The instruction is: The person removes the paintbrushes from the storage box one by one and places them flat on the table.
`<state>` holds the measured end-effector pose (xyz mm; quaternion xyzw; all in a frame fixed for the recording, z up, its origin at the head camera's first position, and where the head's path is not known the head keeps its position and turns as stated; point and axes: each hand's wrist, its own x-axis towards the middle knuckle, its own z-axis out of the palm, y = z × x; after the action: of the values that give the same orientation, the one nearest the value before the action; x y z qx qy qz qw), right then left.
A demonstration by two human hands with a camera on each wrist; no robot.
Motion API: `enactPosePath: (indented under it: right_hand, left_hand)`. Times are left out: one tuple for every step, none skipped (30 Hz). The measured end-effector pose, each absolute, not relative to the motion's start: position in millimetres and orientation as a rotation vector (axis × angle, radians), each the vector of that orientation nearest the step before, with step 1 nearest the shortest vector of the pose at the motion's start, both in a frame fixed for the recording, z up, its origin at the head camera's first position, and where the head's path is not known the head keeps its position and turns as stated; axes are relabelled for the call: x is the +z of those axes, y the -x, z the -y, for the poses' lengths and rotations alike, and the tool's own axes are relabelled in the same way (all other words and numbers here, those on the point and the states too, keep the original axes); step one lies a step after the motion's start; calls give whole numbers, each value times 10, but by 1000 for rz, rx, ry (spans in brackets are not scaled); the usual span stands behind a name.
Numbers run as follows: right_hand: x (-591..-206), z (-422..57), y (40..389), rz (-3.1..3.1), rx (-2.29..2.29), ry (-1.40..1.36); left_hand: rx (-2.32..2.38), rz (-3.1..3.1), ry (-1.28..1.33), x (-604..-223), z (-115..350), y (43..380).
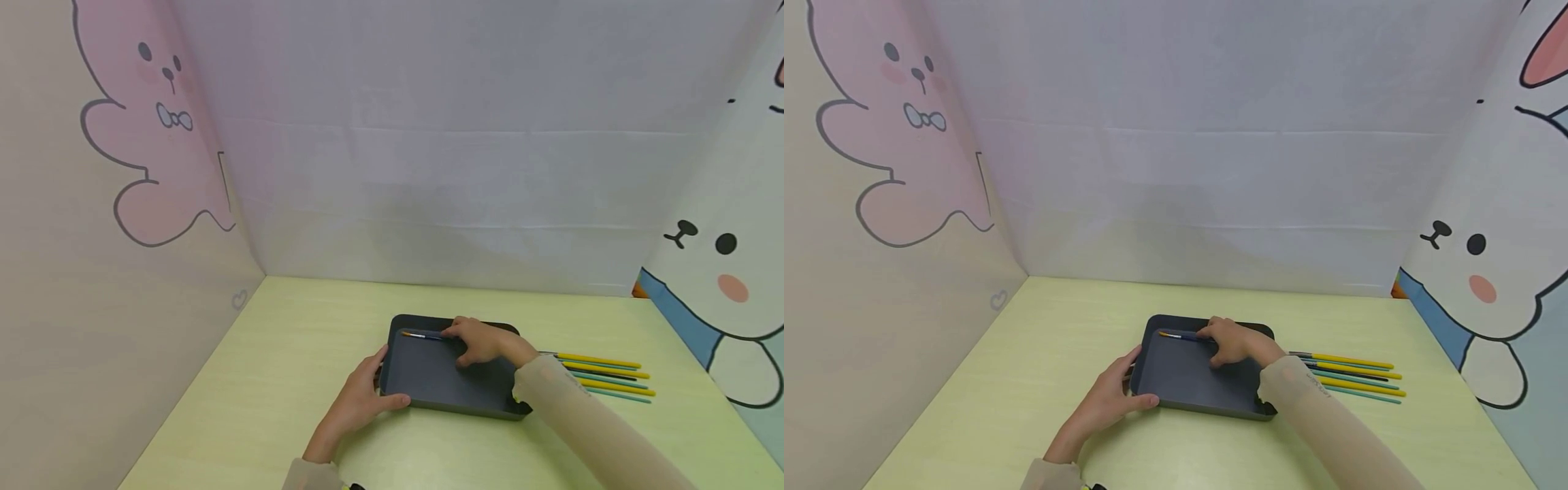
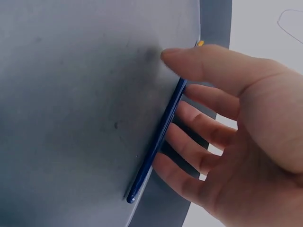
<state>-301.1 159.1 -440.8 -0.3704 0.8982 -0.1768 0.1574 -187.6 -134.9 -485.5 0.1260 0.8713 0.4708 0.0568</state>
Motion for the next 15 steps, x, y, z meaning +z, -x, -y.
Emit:
enactPosePath:
  right_hand:
    - [-4408,-1593,3011,-2566,-501,1057]
    - [-4409,-1594,3013,-2562,-497,1058]
    - [-4411,-1595,3016,-2559,-496,1056]
    - [-4411,-1596,3018,-2554,-500,1055]
    - [-4409,-1598,3019,-2553,-501,1060]
    - [-4404,-1599,3021,-2550,-505,1064]
    - [-4402,-1597,3023,-2547,-509,1068]
    - [-4398,-1594,3024,-2543,-516,1069]
    - [-4393,-1593,3024,-2539,-523,1069]
    - [-4387,-1591,3024,-2535,-525,1075]
    - [-4381,-1590,3024,-2534,-525,1083]
    - [-4378,-1587,3025,-2530,-526,1079]
    - [-4378,-1586,3026,-2530,-521,1076]
    - [-4373,-1584,3025,-2531,-516,1078]
    - [-4371,-1584,3028,-2532,-508,1079]
  left_hand:
    - [1424,-2644,-382,-4859,1349,1877]
    - [1423,-2644,-381,-4861,1348,1878]
    - [1423,-2645,-388,-4861,1349,1877]
    - [1426,-2643,-386,-4858,1348,1875]
    - [1427,-2643,-383,-4856,1347,1873]
    - [1431,-2641,-381,-4853,1346,1871]
    - [1432,-2641,-379,-4850,1345,1870]
    - [1434,-2641,-380,-4848,1343,1868]
    - [1437,-2640,-381,-4846,1342,1867]
    - [1441,-2637,-373,-4844,1339,1867]
    - [1441,-2637,-376,-4842,1338,1866]
    - [1443,-2636,-378,-4840,1337,1865]
    - [1444,-2636,-381,-4838,1335,1864]
    - [1445,-2635,-383,-4839,1334,1864]
    - [1448,-2634,-384,-4839,1334,1865]
